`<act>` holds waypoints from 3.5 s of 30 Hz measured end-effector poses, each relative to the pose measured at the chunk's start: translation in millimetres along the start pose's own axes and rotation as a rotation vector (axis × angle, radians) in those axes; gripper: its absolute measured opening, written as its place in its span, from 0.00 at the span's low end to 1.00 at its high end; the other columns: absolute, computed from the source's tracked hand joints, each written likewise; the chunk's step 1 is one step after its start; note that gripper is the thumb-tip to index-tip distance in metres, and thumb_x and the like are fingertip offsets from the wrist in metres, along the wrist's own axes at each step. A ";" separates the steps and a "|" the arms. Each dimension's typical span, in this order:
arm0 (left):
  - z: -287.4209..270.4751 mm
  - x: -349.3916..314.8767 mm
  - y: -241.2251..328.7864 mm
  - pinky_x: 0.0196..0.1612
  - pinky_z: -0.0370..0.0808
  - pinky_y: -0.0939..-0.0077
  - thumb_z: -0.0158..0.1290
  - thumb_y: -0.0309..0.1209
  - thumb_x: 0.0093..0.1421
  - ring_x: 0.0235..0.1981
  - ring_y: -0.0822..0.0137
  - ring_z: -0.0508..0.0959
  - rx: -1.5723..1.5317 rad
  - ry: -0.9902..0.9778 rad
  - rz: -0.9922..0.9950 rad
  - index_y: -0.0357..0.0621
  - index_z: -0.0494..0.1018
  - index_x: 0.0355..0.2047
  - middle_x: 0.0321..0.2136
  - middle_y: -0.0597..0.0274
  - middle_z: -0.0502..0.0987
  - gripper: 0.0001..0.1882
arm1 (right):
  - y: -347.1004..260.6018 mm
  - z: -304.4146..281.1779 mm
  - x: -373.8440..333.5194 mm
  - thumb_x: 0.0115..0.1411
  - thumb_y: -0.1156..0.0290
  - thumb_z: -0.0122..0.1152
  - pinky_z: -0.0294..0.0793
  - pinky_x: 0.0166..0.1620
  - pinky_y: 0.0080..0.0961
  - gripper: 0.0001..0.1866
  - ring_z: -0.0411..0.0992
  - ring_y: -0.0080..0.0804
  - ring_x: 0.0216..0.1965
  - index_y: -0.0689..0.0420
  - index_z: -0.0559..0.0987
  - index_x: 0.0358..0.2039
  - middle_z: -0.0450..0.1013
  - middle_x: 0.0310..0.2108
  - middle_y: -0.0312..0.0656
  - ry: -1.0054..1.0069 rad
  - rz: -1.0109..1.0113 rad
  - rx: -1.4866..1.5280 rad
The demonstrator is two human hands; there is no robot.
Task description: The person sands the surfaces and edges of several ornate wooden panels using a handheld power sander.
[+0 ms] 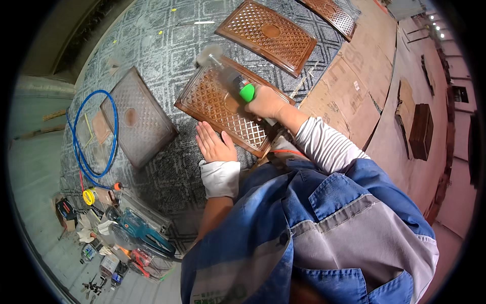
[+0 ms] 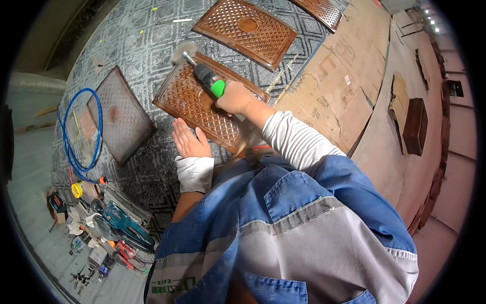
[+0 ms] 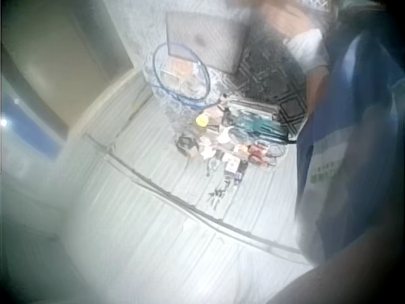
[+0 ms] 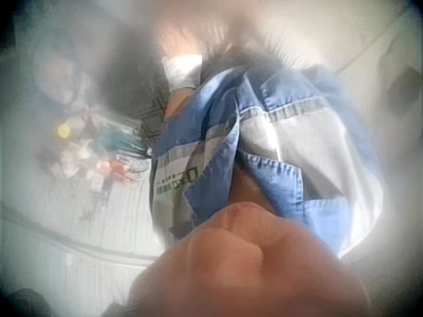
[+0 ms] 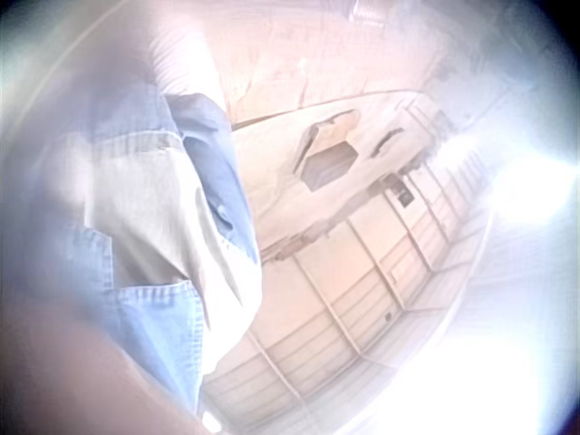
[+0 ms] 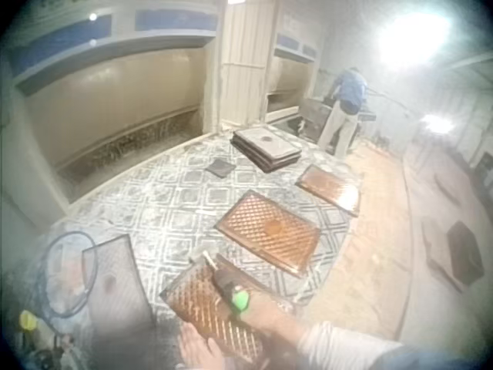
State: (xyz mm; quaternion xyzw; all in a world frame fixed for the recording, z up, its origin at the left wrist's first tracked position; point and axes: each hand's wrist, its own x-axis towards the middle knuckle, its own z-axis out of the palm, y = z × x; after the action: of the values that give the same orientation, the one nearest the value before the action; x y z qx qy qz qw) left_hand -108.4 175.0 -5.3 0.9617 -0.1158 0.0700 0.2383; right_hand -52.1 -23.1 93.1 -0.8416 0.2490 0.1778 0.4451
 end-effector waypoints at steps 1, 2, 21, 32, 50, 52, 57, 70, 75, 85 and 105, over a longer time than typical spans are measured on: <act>0.7 0.2 0.8 0.74 0.46 0.52 0.44 0.36 0.70 0.73 0.47 0.53 0.010 0.002 -0.004 0.28 0.49 0.70 0.70 0.38 0.55 0.35 | 1.1 -2.3 3.8 0.50 0.72 0.63 0.80 0.29 0.34 0.20 0.81 0.41 0.24 0.73 0.76 0.41 0.80 0.26 0.56 -0.143 -0.008 -0.037; 1.1 0.3 1.1 0.74 0.46 0.51 0.44 0.36 0.70 0.73 0.46 0.53 0.012 0.002 0.007 0.28 0.49 0.70 0.70 0.38 0.55 0.35 | 2.0 -4.9 6.2 0.51 0.72 0.63 0.80 0.30 0.34 0.20 0.81 0.42 0.24 0.73 0.76 0.41 0.80 0.26 0.56 -0.177 -0.012 -0.098; 2.3 -0.3 -4.0 0.74 0.46 0.52 0.44 0.36 0.70 0.73 0.46 0.53 0.007 0.004 0.041 0.25 0.50 0.69 0.70 0.35 0.55 0.34 | -22.4 31.2 -12.2 0.52 0.65 0.64 0.78 0.50 0.40 0.24 0.80 0.52 0.46 0.67 0.76 0.48 0.79 0.43 0.60 -0.386 -0.162 -0.490; -0.4 -1.0 -3.0 0.74 0.45 0.52 0.43 0.36 0.70 0.73 0.46 0.52 -0.002 -0.014 0.021 0.26 0.50 0.69 0.70 0.35 0.54 0.34 | -2.2 9.2 -12.5 0.50 0.67 0.64 0.80 0.48 0.39 0.25 0.80 0.53 0.43 0.66 0.77 0.47 0.80 0.39 0.61 -0.184 -0.144 -0.388; 1.4 -0.5 -1.1 0.69 0.56 0.40 0.47 0.45 0.71 0.73 0.49 0.54 0.157 -0.005 0.172 0.52 0.53 0.72 0.73 0.50 0.51 0.33 | 145.3 -49.1 -189.8 0.50 0.66 0.68 0.77 0.45 0.47 0.21 0.78 0.61 0.39 0.62 0.74 0.42 0.78 0.32 0.62 -0.288 0.080 -0.377; 4.3 -1.6 -1.3 0.68 0.58 0.40 0.47 0.47 0.71 0.72 0.49 0.56 0.178 0.038 0.195 0.54 0.54 0.72 0.73 0.51 0.52 0.33 | 151.0 -58.6 -187.3 0.49 0.68 0.68 0.77 0.40 0.44 0.21 0.78 0.59 0.36 0.61 0.74 0.43 0.77 0.30 0.60 -0.085 0.052 -0.352; 7.7 -1.9 0.2 0.67 0.60 0.39 0.45 0.50 0.71 0.71 0.48 0.59 0.222 0.042 0.182 0.53 0.57 0.71 0.72 0.50 0.55 0.32 | 160.4 -76.9 -183.9 0.48 0.71 0.66 0.77 0.39 0.46 0.20 0.78 0.62 0.35 0.61 0.74 0.42 0.76 0.29 0.63 -0.154 -0.001 -0.353; 5.9 -1.2 3.8 0.66 0.60 0.39 0.41 0.49 0.73 0.68 0.45 0.63 0.222 0.041 0.204 0.47 0.59 0.70 0.70 0.44 0.57 0.31 | 185.2 -86.7 -183.0 0.49 0.73 0.63 0.77 0.41 0.47 0.17 0.77 0.62 0.38 0.64 0.73 0.39 0.76 0.30 0.63 -0.124 0.013 -0.310; 11.2 -0.7 0.4 0.67 0.58 0.38 0.41 0.50 0.72 0.69 0.46 0.62 0.204 0.018 0.161 0.49 0.59 0.70 0.70 0.46 0.57 0.32 | 187.7 -84.8 -184.2 0.49 0.74 0.63 0.77 0.41 0.46 0.17 0.77 0.62 0.38 0.64 0.74 0.40 0.77 0.31 0.63 -0.031 0.052 -0.236; 16.4 -1.1 -4.7 0.68 0.56 0.39 0.44 0.50 0.70 0.70 0.48 0.60 0.221 0.023 0.152 0.51 0.59 0.71 0.71 0.47 0.56 0.33 | 176.0 -76.6 -175.6 0.48 0.74 0.62 0.78 0.46 0.46 0.18 0.78 0.59 0.42 0.63 0.77 0.42 0.79 0.36 0.60 -0.036 0.063 -0.241; 17.2 0.9 -6.5 0.68 0.56 0.37 0.40 0.46 0.72 0.69 0.46 0.62 0.195 0.000 0.108 0.52 0.61 0.70 0.71 0.48 0.57 0.29 | 173.1 -54.2 -195.2 0.52 0.64 0.69 0.76 0.47 0.47 0.22 0.77 0.60 0.44 0.63 0.75 0.43 0.78 0.39 0.60 -0.180 0.024 -0.269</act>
State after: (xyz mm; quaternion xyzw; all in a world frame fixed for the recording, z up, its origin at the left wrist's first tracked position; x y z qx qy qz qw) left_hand -104.6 172.3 -23.0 0.9727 -0.1601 0.0934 0.1396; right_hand -306.4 -100.6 109.7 -0.8712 0.1920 0.2898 0.3466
